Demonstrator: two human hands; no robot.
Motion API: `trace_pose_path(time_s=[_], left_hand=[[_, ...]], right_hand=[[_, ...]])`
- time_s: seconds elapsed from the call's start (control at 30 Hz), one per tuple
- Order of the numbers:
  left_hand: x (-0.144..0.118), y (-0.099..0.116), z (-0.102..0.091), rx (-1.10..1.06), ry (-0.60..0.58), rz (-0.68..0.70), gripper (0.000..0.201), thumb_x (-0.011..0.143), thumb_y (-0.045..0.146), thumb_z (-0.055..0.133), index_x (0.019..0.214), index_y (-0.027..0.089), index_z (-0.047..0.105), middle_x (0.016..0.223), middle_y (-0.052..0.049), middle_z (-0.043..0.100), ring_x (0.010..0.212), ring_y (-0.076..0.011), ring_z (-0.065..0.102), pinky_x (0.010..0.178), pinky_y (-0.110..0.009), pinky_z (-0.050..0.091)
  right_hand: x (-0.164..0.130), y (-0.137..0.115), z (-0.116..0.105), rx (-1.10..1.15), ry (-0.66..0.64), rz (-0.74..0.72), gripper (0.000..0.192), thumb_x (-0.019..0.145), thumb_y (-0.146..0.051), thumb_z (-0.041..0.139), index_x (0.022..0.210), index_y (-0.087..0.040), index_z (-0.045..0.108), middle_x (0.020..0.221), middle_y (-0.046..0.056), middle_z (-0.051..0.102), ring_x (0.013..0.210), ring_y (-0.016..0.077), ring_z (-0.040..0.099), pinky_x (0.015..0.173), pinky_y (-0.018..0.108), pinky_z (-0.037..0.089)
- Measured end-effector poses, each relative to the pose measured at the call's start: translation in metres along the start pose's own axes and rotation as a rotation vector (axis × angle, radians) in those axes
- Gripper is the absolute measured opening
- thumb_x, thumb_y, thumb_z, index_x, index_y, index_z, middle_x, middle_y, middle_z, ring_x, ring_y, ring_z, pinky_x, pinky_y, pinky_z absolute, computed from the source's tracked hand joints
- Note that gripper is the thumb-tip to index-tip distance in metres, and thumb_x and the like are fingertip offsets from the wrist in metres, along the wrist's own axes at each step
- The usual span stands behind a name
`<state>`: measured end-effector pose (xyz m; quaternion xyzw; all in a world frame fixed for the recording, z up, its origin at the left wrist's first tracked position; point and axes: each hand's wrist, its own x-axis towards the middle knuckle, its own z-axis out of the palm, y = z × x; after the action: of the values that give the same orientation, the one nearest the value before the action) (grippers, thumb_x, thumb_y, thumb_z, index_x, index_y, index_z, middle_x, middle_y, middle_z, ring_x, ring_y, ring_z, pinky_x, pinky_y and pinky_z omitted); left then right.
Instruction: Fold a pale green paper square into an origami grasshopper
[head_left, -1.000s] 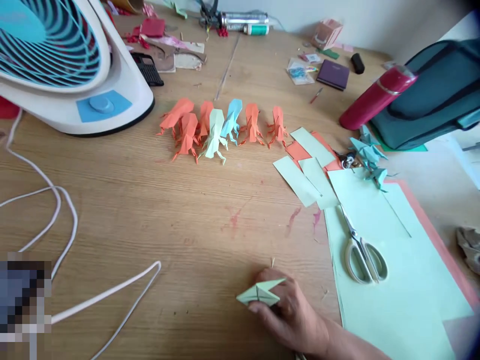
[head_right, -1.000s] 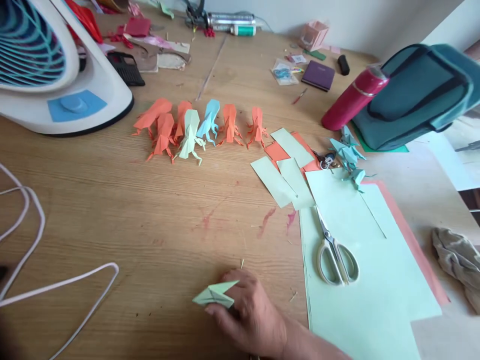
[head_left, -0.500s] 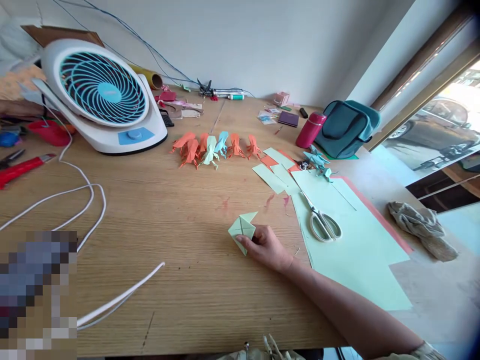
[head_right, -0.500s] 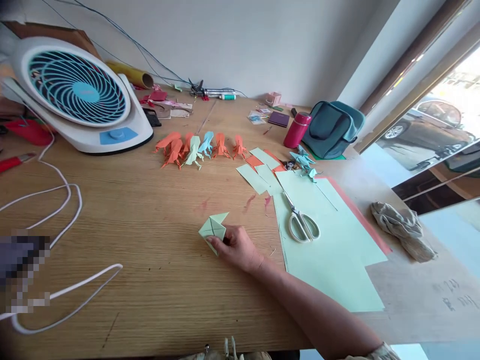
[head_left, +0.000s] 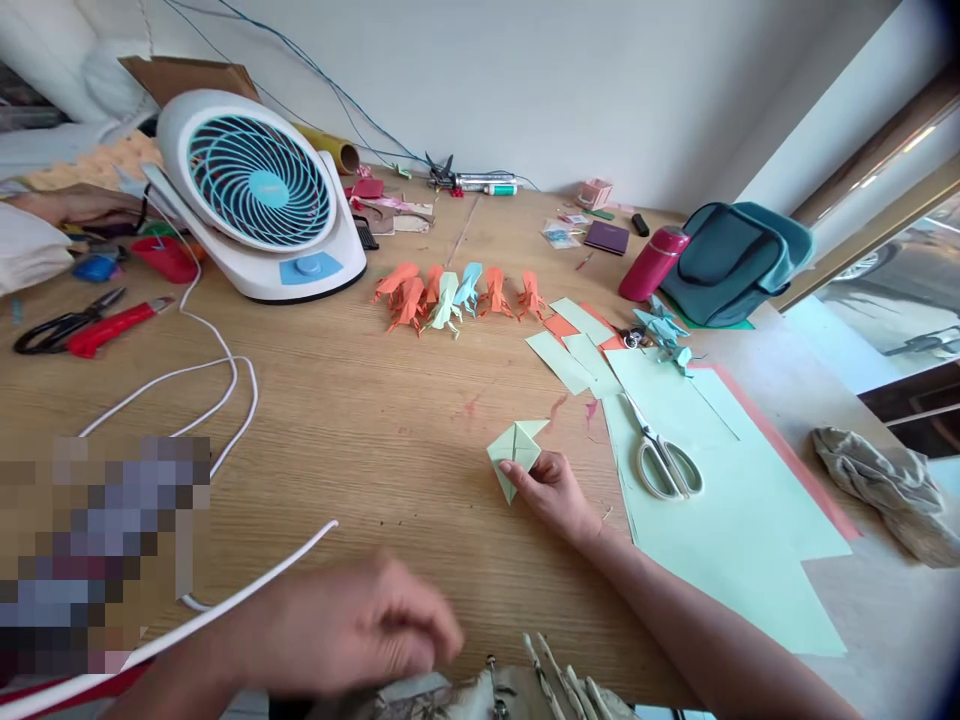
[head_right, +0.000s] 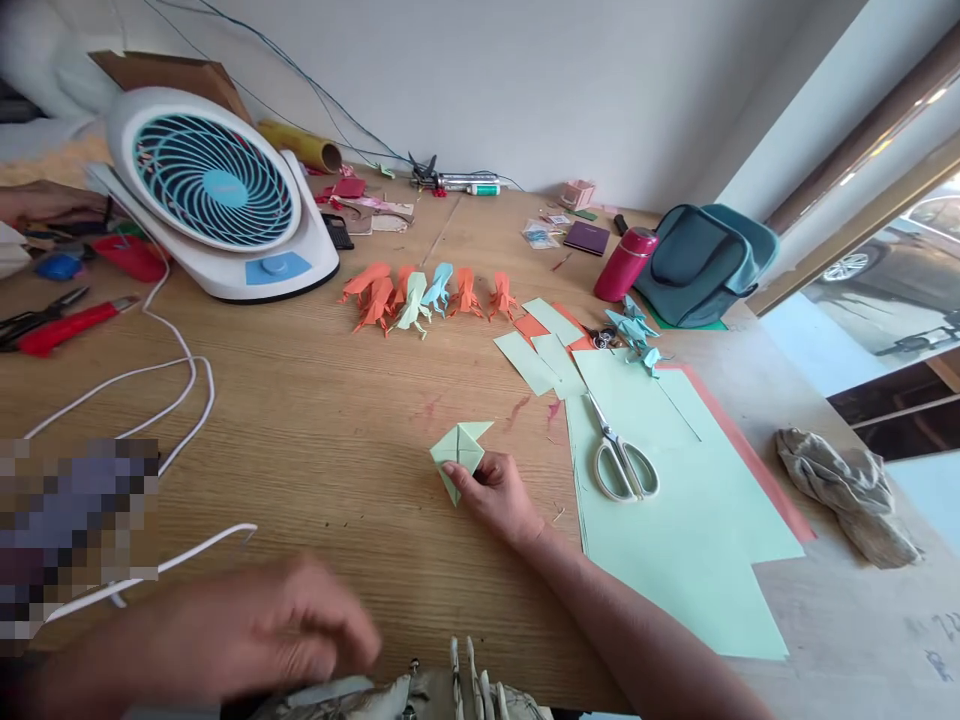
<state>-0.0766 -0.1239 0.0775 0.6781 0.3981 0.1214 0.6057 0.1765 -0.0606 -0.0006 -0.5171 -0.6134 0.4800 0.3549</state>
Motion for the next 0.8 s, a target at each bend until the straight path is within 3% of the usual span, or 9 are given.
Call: trace_pose_path(time_s=[0.07, 0.13, 0.17, 0.3, 0.37, 0.47, 0.7, 0.8], left_hand=[[0.043, 0.014, -0.021, 0.063, 0.152, 0.041, 0.022, 0.090, 0.042, 0.062, 0.089, 0.022, 0.071, 0.084, 0.000, 0.072, 0.079, -0.0168, 0.065, 0.071, -0.025, 0.048], [0.084, 0.021, -0.036, 0.101, 0.429, 0.120, 0.024, 0.088, 0.043, 0.065, 0.094, 0.020, 0.066, 0.091, -0.003, 0.070, 0.085, -0.0174, 0.063, 0.074, -0.026, 0.047], [0.101, 0.021, -0.040, 0.072, 0.456, 0.161, 0.029, 0.086, 0.046, 0.067, 0.096, 0.019, 0.065, 0.092, -0.003, 0.069, 0.087, -0.0177, 0.063, 0.077, -0.027, 0.047], [0.148, 0.007, -0.034, -0.128, 0.285, 0.130, 0.040, 0.074, 0.052, 0.076, 0.086, 0.015, 0.065, 0.079, -0.002, 0.064, 0.074, -0.0148, 0.056, 0.066, -0.024, 0.043], [0.159, -0.001, -0.026, -0.159, 0.256, 0.138, 0.041, 0.069, 0.051, 0.080, 0.072, 0.015, 0.060, 0.065, 0.004, 0.052, 0.062, -0.0104, 0.044, 0.057, -0.022, 0.035], [0.165, -0.008, -0.017, -0.162, 0.240, 0.194, 0.044, 0.072, 0.051, 0.077, 0.064, 0.016, 0.053, 0.061, 0.006, 0.039, 0.060, -0.0089, 0.036, 0.055, -0.021, 0.028], [0.159, -0.011, -0.011, -0.274, 0.250, 0.262, 0.037, 0.081, 0.048, 0.070, 0.071, 0.016, 0.053, 0.066, 0.005, 0.043, 0.064, -0.0103, 0.039, 0.060, -0.023, 0.032], [0.155, -0.011, -0.009, -0.204, 0.317, 0.298, 0.034, 0.080, 0.042, 0.071, 0.070, 0.017, 0.051, 0.066, 0.005, 0.041, 0.064, -0.0102, 0.037, 0.059, -0.023, 0.030]], right_hand=[[0.000, 0.000, 0.000, 0.026, 0.000, -0.006, 0.059, 0.083, -0.070, 0.053, 0.055, -0.020, 0.039, 0.054, -0.004, 0.033, 0.052, 0.0079, 0.029, 0.047, 0.024, 0.024], [0.000, 0.000, 0.000, 0.048, -0.001, -0.012, 0.059, 0.083, -0.070, 0.053, 0.055, -0.020, 0.040, 0.054, -0.003, 0.035, 0.053, 0.0081, 0.030, 0.048, 0.024, 0.026], [0.000, 0.000, 0.000, 0.057, -0.001, -0.013, 0.059, 0.083, -0.070, 0.054, 0.055, -0.020, 0.040, 0.054, -0.003, 0.036, 0.053, 0.0082, 0.030, 0.048, 0.024, 0.026], [-0.001, 0.000, 0.001, 0.079, 0.005, -0.001, 0.058, 0.083, -0.069, 0.055, 0.057, -0.018, 0.045, 0.054, -0.002, 0.040, 0.053, 0.0087, 0.032, 0.048, 0.024, 0.028], [-0.001, 0.001, 0.002, 0.083, 0.020, 0.005, 0.057, 0.083, -0.068, 0.057, 0.057, -0.018, 0.046, 0.054, -0.003, 0.040, 0.053, 0.0082, 0.031, 0.047, 0.024, 0.026], [0.001, 0.003, 0.002, 0.084, 0.053, 0.016, 0.056, 0.080, -0.065, 0.063, 0.056, -0.019, 0.043, 0.053, -0.005, 0.034, 0.051, 0.0070, 0.027, 0.046, 0.023, 0.022], [0.004, -0.004, 0.004, 0.051, 0.044, 0.030, 0.054, 0.082, -0.061, 0.062, 0.056, -0.020, 0.038, 0.056, -0.005, 0.031, 0.052, 0.0070, 0.026, 0.046, 0.024, 0.020], [0.004, -0.008, 0.005, 0.007, 0.050, 0.038, 0.056, 0.083, -0.059, 0.061, 0.055, -0.021, 0.030, 0.055, -0.005, 0.026, 0.051, 0.0062, 0.021, 0.044, 0.023, 0.016]])
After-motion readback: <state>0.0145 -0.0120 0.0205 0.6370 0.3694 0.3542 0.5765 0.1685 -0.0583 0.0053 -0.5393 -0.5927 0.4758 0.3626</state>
